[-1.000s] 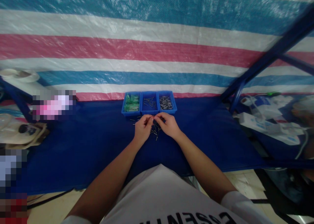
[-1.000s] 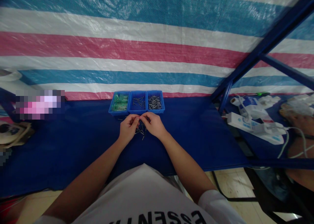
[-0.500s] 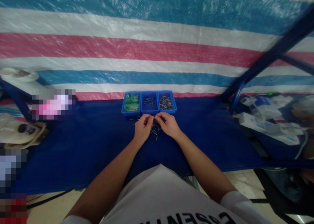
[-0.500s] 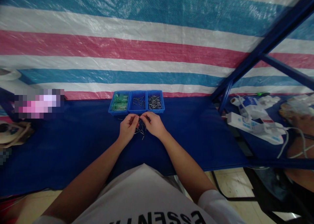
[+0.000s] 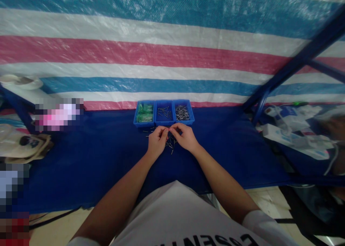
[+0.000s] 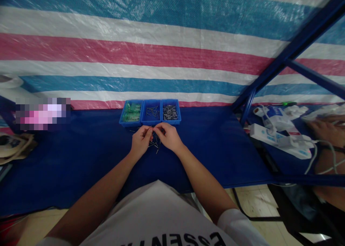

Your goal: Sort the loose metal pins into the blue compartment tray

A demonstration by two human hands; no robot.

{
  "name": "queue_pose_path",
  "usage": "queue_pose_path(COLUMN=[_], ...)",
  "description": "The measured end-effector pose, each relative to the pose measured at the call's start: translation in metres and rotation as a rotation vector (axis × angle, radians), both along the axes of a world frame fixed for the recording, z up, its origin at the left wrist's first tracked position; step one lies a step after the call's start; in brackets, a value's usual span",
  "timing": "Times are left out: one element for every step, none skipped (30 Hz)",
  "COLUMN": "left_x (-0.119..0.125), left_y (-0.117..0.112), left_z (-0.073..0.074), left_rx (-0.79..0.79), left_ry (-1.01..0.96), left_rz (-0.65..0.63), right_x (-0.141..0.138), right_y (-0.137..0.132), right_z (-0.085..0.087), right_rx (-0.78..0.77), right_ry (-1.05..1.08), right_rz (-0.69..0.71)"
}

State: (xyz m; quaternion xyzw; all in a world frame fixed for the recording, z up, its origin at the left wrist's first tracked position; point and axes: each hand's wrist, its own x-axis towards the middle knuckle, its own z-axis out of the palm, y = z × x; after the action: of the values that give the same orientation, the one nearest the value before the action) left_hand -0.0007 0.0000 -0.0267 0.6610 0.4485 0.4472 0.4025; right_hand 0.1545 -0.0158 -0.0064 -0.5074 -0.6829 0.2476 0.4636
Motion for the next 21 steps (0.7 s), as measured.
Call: queue_pose_path(left_x=[0.0,0.0,0.0001,0.0002,0.0004,0.0006,0.0008,0.0009,0.0009,0.0009,0.0008,0.0008,0.0007,0.0007,0.0007,0.0008,0.0008,0.0009,0.0009,0.0009,0.0008], left_y=[-0.0002,-0.0005,-0.0008,-0.0011,-0.0013,-0.0015,-0.0017,-0.0017,-0.0018,-0.0017,-0.0016,-0.0015,-0.0013,-0.0011,-0.0008,-0.0005,-0.0003,-0.0001,0.0001,0.0002,0.0003], left_z=[0.0008,0.0017,0.0028,0.0038,0.0048,0.0057,0.0064,0.0068,0.0068,0.0065,0.0059,0.0051,0.004,0.0028,0.0016,0.0005,-0.0004,-0.0012,-0.0017,-0.0021,-0.0024], left_rx=[0.007,0.014,0.018,0.015,0.009,0.0,-0.01,-0.018,-0.022,-0.021,-0.021,-0.021,-0.022,-0.025,-0.029,-0.033,-0.034,-0.031,-0.027,-0.02,-0.012], left_ry=[0.014,0.034,0.056,0.075,0.088,0.095,0.096,0.09,0.085,0.078,0.068,0.053,0.035,0.015,-0.007,-0.027,-0.041,-0.048,-0.051,-0.047,-0.041], left_rz=[0.004,0.012,0.022,0.034,0.044,0.052,0.058,0.061,0.061,0.058,0.053,0.049,0.045,0.043,0.043,0.041,0.037,0.029,0.023,0.02,0.021], right_x=[-0.0002,-0.0003,-0.0003,-0.0003,-0.0003,-0.0002,-0.0001,0.0,0.0001,0.0002,0.0004,0.0005,0.0008,0.001,0.0013,0.0016,0.0018,0.002,0.0021,0.0022,0.0021], right_y=[0.0002,0.0004,0.0007,0.001,0.0013,0.0014,0.0015,0.0015,0.0013,0.0011,0.0009,0.0006,0.0004,0.0001,0.0,-0.0001,-0.0002,-0.0002,-0.0001,-0.0001,0.0], right_z=[-0.0006,-0.0014,-0.0023,-0.0032,-0.0039,-0.0043,-0.0043,-0.004,-0.0033,-0.0023,-0.0011,0.0,0.0011,0.0019,0.0026,0.003,0.0032,0.0033,0.0034,0.0034,0.0034], right_rx=[0.0,0.006,0.017,0.03,0.043,0.053,0.056,0.053,0.048,0.043,0.041,0.041,0.043,0.047,0.05,0.052,0.053,0.052,0.05,0.047,0.044], right_ry=[0.02,0.035,0.042,0.039,0.032,0.023,0.015,0.006,-0.005,-0.016,-0.027,-0.038,-0.049,-0.057,-0.065,-0.071,-0.075,-0.078,-0.079,-0.077,-0.074], right_rz=[0.005,0.012,0.022,0.034,0.046,0.056,0.063,0.065,0.064,0.06,0.056,0.051,0.047,0.043,0.04,0.037,0.036,0.034,0.033,0.034,0.033])
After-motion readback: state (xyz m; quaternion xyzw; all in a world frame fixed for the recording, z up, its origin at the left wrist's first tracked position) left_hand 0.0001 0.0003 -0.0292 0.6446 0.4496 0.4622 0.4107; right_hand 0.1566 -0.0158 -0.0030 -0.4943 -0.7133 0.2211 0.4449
